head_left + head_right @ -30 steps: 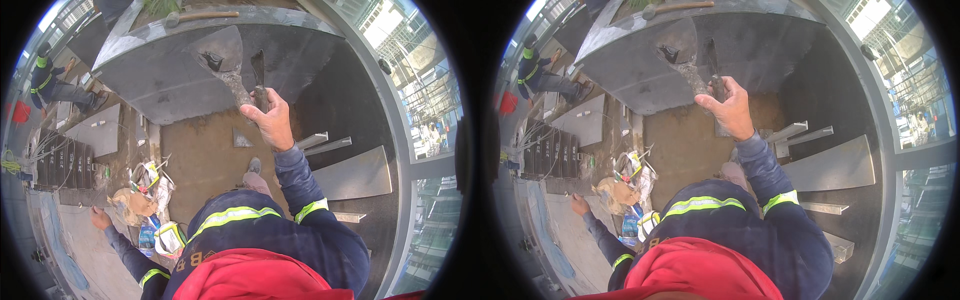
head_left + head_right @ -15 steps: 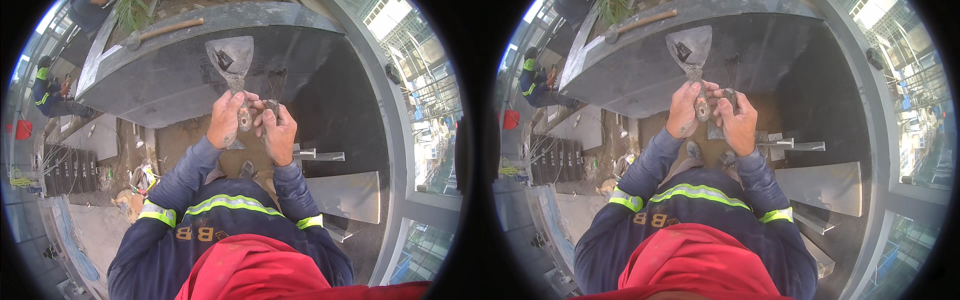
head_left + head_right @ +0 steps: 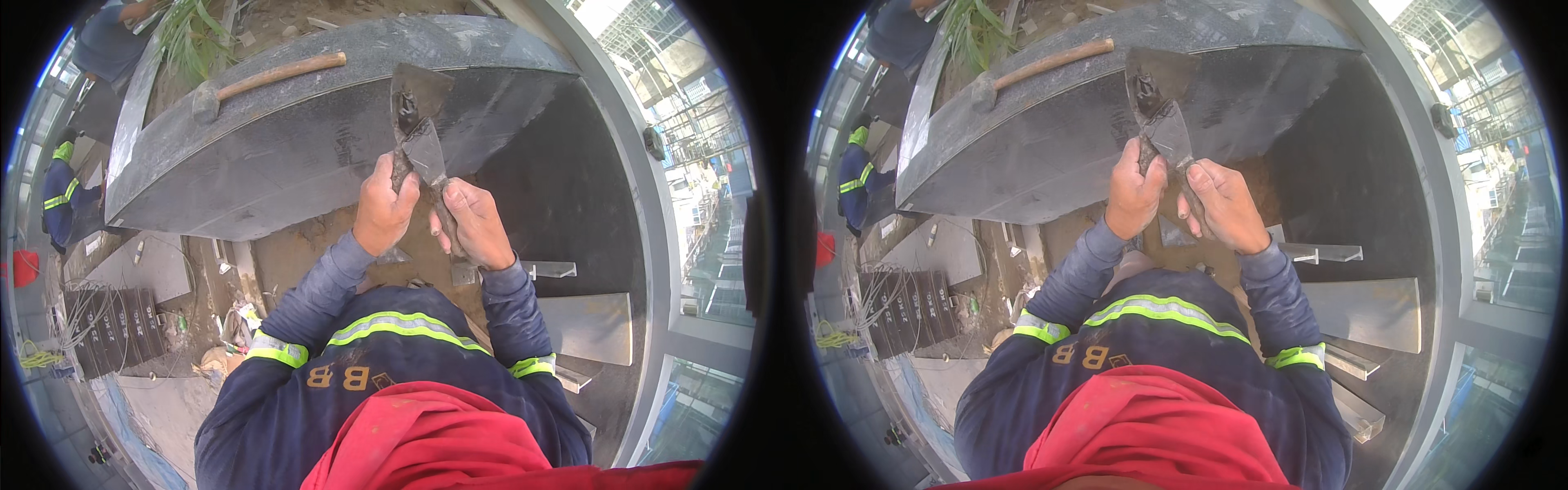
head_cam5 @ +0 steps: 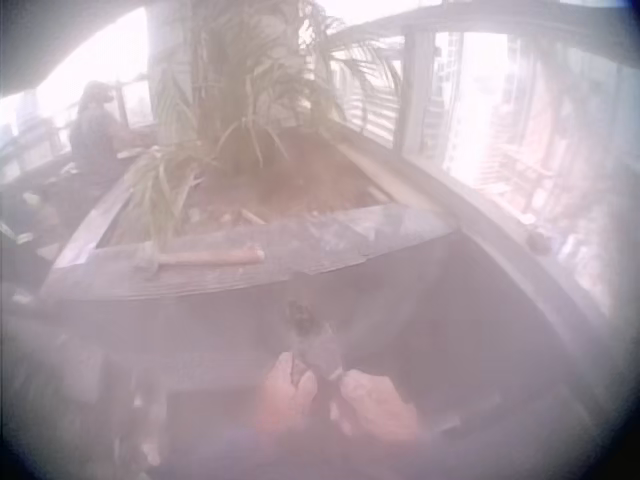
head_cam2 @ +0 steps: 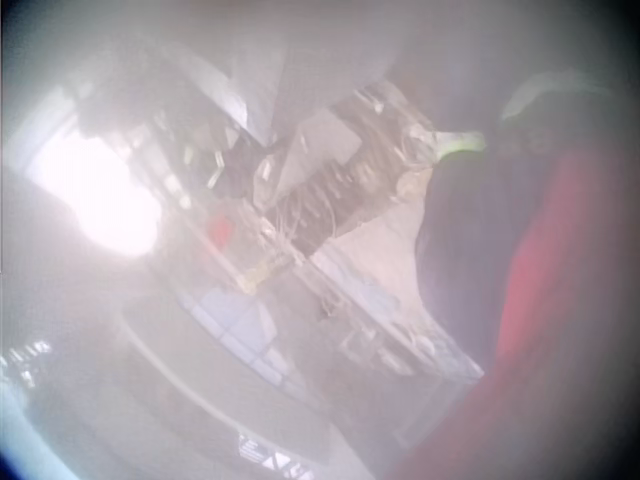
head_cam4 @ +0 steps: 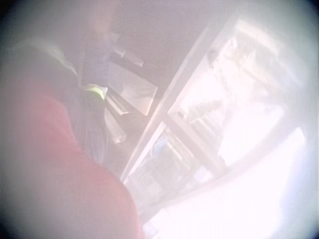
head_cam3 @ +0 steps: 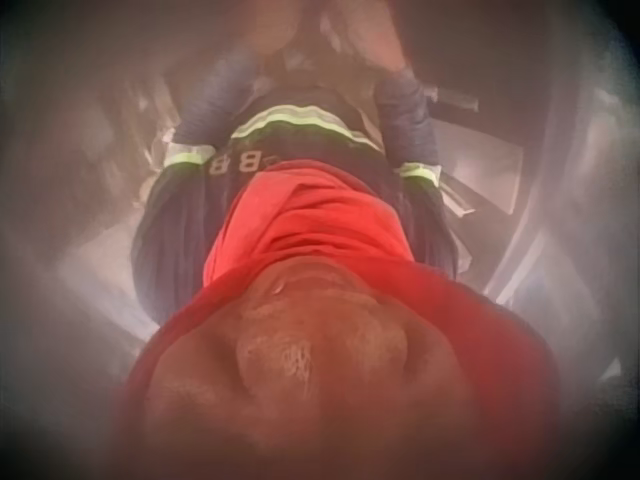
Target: The person scoops mortar from a bucket and applies it to the edge of a curved stone structure using a trowel. They smooth and shape the mortar along the seam, repeatedly adding small amounts and refining the surface.
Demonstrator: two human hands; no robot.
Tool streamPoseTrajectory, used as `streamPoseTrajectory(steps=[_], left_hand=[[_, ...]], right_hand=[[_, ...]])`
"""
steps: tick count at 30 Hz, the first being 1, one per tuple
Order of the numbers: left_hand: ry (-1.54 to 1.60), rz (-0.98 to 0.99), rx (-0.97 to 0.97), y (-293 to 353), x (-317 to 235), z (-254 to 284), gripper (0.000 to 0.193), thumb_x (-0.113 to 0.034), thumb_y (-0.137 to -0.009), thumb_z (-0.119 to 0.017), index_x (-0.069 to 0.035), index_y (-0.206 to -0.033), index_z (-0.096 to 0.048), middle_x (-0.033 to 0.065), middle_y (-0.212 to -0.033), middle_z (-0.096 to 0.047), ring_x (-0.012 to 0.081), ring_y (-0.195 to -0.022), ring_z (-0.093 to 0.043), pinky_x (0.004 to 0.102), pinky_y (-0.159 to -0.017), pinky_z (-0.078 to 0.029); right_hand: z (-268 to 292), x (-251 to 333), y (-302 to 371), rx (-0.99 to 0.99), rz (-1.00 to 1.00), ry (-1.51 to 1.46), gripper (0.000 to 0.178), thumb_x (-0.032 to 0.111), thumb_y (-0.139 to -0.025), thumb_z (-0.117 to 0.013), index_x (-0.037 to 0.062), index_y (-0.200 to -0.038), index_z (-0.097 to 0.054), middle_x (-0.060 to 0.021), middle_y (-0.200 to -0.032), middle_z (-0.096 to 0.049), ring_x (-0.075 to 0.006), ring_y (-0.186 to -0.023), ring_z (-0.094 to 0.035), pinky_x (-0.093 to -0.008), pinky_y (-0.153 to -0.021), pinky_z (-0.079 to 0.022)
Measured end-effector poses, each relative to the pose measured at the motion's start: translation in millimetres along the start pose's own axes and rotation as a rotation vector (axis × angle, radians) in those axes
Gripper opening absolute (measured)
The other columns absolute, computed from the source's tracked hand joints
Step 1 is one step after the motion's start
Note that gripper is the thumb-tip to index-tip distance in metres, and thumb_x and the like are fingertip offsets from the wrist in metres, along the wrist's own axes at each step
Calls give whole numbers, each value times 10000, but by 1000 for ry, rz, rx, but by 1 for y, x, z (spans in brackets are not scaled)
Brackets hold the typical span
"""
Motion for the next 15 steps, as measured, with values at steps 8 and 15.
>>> streamPoseTrajectory(steps=[8,15], left_hand=[[-348,-370,28,-47,19,95,391,-79,-917,-646,50,-1260,-509,285,-1090,-631,479,-928,-645,484,-794,-525],[-495,-360,27,-76,53,197,359,-80,-850,-722,27,-1167,-589,221,-955,-659,404,-839,-678,431,-737,-546]], right_hand=[[-85,23,-86,-145,135,-13,414,390,-1097,-462,10,-1040,-615,-51,-693,-629,-74,-494,-526,-224,-455,-391],[-49,59,-76,-660,413,318,521,476,-1091,-422,-12,-1180,-582,-54,-735,-592,-72,-530,-502,-218,-467,-386]])
Point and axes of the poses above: each hand's wrist, its own y-axis away from the middle knuckle, its own z-axis out of the back of the hand, x = y × z, the point moved 5 cm from there along -y, towards the middle knuckle
